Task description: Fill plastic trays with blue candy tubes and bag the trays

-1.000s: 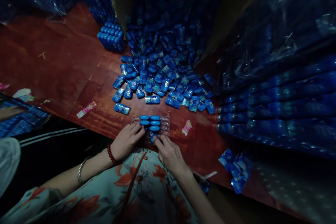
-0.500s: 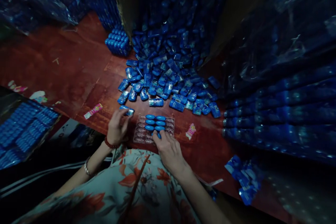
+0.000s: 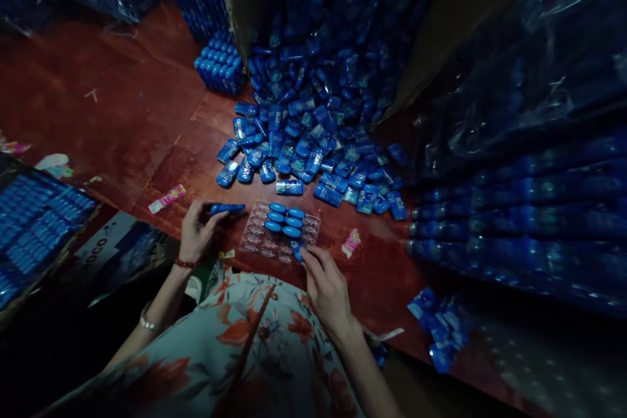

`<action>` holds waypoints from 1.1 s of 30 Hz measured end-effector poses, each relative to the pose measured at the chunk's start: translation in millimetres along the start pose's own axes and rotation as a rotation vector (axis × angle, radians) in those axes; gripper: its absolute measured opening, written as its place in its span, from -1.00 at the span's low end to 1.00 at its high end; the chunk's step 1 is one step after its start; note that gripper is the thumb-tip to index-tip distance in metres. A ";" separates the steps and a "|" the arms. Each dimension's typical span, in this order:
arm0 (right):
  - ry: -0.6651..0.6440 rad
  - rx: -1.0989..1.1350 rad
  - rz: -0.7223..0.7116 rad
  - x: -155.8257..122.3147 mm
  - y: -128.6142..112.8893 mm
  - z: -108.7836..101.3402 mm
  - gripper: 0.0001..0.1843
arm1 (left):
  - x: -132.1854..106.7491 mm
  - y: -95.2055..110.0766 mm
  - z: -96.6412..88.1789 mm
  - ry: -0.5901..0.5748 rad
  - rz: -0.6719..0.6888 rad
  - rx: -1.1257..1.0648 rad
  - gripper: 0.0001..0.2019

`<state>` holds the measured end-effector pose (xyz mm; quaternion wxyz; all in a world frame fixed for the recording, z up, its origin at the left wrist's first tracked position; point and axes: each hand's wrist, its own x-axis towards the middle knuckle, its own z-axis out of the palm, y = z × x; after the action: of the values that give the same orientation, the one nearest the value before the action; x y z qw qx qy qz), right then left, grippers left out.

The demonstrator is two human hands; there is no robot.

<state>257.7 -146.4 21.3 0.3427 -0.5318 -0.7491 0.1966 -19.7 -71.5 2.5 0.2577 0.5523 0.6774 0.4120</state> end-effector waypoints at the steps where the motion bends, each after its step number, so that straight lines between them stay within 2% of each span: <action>1: -0.014 -0.015 -0.020 0.3 1.3 0.4 -0.61 | -7.8 8.7 -5.3 -0.009 0.026 -0.024 -0.79; 4: -0.063 -0.052 -0.085 6.3 4.1 3.2 -0.58 | -31.1 35.3 -9.3 -0.086 0.084 -0.059 -0.75; 6: -0.116 -0.095 -0.148 12.7 4.3 5.1 -0.59 | -42.6 45.3 -1.2 -0.163 0.166 -0.051 -0.77; 8: -0.177 -0.149 -0.198 18.8 3.0 5.4 -0.61 | -48.8 46.1 10.8 -0.229 0.302 -0.010 -0.81; 11: -0.269 -0.222 -0.219 25.4 -1.5 2.2 -0.62 | -49.3 37.7 24.2 -0.302 0.532 0.119 -0.77; 14: -0.374 -0.281 -0.179 31.1 -8.6 -2.2 -0.61 | -44.4 33.3 26.9 -0.347 0.729 0.255 -0.73; 18: -0.486 -0.364 -0.105 41.1 -20.4 -0.3 -0.58 | -36.7 43.8 27.2 -0.482 0.913 0.406 -0.74; 20: -0.496 -0.424 -0.070 44.6 -25.1 5.0 -0.57 | -34.3 50.5 30.4 -0.542 0.998 0.462 -0.74; 22: -0.470 -0.483 -0.050 44.5 -28.3 10.5 -0.57 | -33.7 53.9 33.7 -0.554 1.052 0.497 -0.73; 25: -0.363 -0.559 -0.101 36.1 -30.9 13.0 -0.65 | -35.6 50.3 33.5 -0.483 1.055 0.476 -0.73; 28: -0.180 -0.561 -0.140 27.2 -29.6 5.3 -0.67 | -33.0 38.9 27.5 -0.354 0.997 0.373 -0.71; 30: -0.058 -0.507 -0.104 30.9 -22.5 -1.9 -0.65 | -22.3 29.9 24.3 -0.224 0.827 0.311 -0.69; 33: -0.014 -0.348 -0.016 61.4 1.5 -4.5 -0.68 | 9.9 17.0 24.7 0.071 0.366 0.279 -0.68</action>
<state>249.8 -89.0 42.1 0.2417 -0.5759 -0.7783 0.0650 6.8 -54.4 4.8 0.0757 0.6814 0.6248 0.3735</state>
